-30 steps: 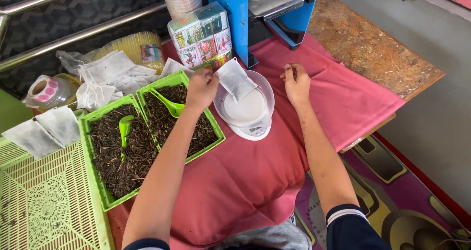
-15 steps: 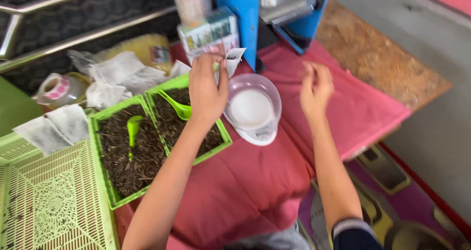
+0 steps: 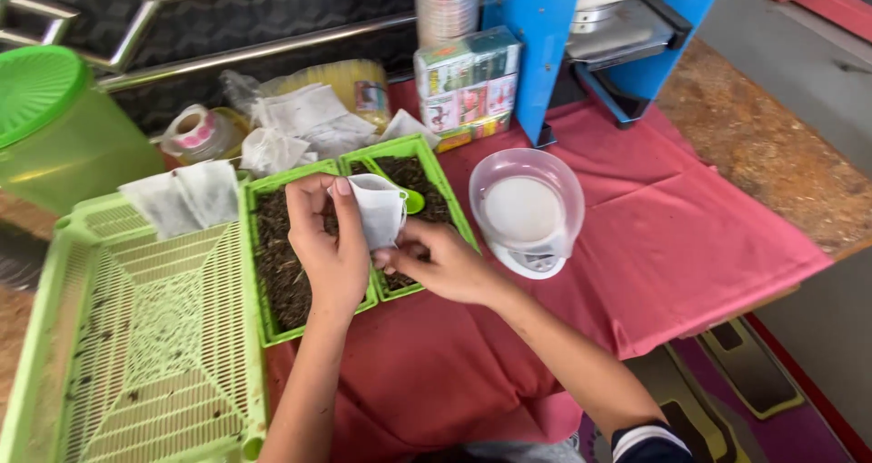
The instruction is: The person fills white tea bags with loose tea leaves using a green plastic scoop. They weigh the filled bags on a digital scale, adjust the contents, and place the finished bags into a green plastic tray.
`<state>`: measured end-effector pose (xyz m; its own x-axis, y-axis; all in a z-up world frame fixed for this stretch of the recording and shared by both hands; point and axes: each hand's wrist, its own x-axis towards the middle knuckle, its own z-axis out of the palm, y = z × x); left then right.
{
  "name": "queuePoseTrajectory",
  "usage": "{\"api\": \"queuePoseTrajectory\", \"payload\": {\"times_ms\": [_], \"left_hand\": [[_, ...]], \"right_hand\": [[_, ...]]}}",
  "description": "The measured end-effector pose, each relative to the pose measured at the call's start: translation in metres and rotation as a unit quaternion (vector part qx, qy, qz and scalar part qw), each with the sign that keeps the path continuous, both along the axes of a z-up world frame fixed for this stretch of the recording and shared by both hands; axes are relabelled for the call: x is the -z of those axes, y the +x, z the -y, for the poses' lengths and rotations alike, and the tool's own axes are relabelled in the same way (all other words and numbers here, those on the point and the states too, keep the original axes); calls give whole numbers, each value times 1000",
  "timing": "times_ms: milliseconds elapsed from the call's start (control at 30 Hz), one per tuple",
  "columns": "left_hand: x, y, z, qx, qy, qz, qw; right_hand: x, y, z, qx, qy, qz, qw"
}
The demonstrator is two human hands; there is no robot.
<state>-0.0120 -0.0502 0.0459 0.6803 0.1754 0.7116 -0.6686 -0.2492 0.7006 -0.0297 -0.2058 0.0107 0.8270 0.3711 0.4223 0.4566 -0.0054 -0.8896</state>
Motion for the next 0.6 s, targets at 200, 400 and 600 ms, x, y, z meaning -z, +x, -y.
{"api": "queuePoseTrajectory", "payload": {"times_ms": [200, 400, 600], "left_hand": [[16, -3, -41, -15, -47, -66, 997], [40, 3, -33, 92, -86, -151, 981], [70, 15, -27, 123, -103, -168, 973]], "right_hand": [[25, 52, -44, 12, 82, -49, 995], [55, 75, -35, 39, 112, -13, 993], [51, 67, -22, 103, 56, 26, 993]]}}
